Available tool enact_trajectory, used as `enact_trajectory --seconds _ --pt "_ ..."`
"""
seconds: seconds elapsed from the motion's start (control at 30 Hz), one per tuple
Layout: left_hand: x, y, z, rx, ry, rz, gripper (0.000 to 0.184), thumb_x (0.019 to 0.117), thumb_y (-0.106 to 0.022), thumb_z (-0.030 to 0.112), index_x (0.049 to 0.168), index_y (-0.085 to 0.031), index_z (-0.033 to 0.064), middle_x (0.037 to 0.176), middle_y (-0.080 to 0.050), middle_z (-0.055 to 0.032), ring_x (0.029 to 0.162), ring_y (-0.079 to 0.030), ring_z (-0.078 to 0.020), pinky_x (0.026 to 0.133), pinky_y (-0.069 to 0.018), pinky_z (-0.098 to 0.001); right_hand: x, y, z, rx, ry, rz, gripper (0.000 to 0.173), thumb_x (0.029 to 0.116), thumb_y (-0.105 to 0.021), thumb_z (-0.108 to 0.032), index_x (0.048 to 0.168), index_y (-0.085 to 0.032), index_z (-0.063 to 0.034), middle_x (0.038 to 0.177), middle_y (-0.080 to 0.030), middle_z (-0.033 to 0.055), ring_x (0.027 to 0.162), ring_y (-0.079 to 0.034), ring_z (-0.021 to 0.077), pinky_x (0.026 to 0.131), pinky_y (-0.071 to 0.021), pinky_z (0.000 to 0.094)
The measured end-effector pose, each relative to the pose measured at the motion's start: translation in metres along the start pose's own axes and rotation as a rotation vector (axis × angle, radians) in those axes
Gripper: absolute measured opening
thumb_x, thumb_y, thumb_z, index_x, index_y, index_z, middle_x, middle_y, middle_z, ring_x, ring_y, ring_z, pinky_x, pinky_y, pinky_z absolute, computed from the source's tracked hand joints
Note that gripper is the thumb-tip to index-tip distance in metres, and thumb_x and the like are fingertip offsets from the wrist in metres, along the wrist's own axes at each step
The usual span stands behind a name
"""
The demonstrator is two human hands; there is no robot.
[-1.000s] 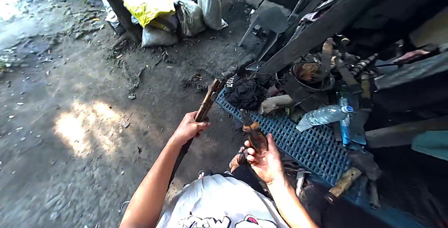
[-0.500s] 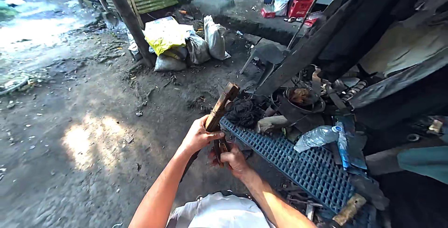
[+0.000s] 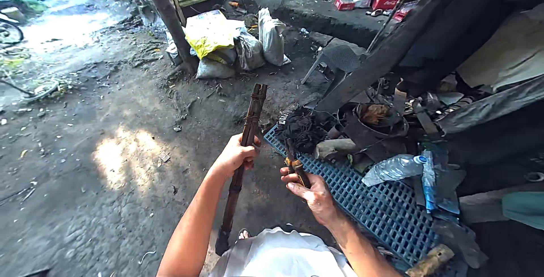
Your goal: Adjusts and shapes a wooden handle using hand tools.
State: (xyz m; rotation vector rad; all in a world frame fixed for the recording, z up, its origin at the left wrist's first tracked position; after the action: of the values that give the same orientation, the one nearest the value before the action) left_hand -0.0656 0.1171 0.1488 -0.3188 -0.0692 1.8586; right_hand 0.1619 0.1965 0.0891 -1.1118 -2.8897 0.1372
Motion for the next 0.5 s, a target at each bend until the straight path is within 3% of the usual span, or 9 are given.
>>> enact_trajectory --seconds 0.17,0.3,0.4,0.5 --pt "0.011 -0.004 0.007 -0.111 0.019 -0.129 0.021 0.0839 -0.067 0.008 0.104 -0.062 0.0085 0.054 -0.047 0.0054 0.042 -0.049 -0.0078 0.044 -0.0521 -0.0273 -0.006 0.019 -0.022 -0.257 0.026 0.035 0.027 0.0866 -0.067 -0.009 0.112 -0.074 -0.0035 0.120 -0.074 0.0057 0.109 -0.071 0.0125 0.093 -0.0597 0.0295" --pt "0.015 -0.008 0.009 -0.193 0.027 -0.211 0.018 0.0837 -0.068 0.010 0.101 -0.062 0.0094 0.053 -0.047 0.0059 0.042 -0.051 -0.0077 0.044 -0.0534 -0.0276 -0.011 0.030 -0.044 -0.440 0.073 0.087 0.027 0.0867 -0.067 -0.013 0.113 -0.074 -0.0059 0.118 -0.073 0.0028 0.103 -0.071 0.0076 0.089 -0.0599 0.0256" --pt "0.015 -0.016 0.009 -0.079 0.018 -0.085 0.014 0.0857 -0.066 0.006 0.098 -0.059 0.0071 0.055 -0.048 0.0032 0.042 -0.051 -0.0092 0.043 -0.0524 -0.0275 -0.014 0.034 -0.062 -0.568 0.064 0.076 0.029 0.0849 -0.063 -0.007 0.111 -0.074 -0.0057 0.120 -0.072 0.0032 0.102 -0.069 0.0056 0.087 -0.0586 0.0244" --pt "0.021 -0.027 0.009 0.259 -0.068 0.131 0.018 0.0893 -0.072 0.009 0.099 -0.057 0.0049 0.062 -0.055 -0.0020 0.044 -0.053 -0.0132 0.043 -0.0515 -0.0293 -0.013 0.034 -0.071 -0.567 -0.027 0.010 0.036 0.0803 -0.060 0.000 0.113 -0.073 -0.0074 0.116 -0.074 0.0002 0.101 -0.069 0.0055 0.086 -0.0582 0.0268"
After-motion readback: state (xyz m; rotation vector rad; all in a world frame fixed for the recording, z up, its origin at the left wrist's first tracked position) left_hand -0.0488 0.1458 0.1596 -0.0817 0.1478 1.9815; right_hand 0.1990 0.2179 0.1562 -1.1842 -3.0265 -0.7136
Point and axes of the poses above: each hand's wrist, its own x-axis towards the middle knuckle, its own y-axis out of the back of the hand, z = x × y, the point moved 4 cm from there along x, towards the middle knuckle
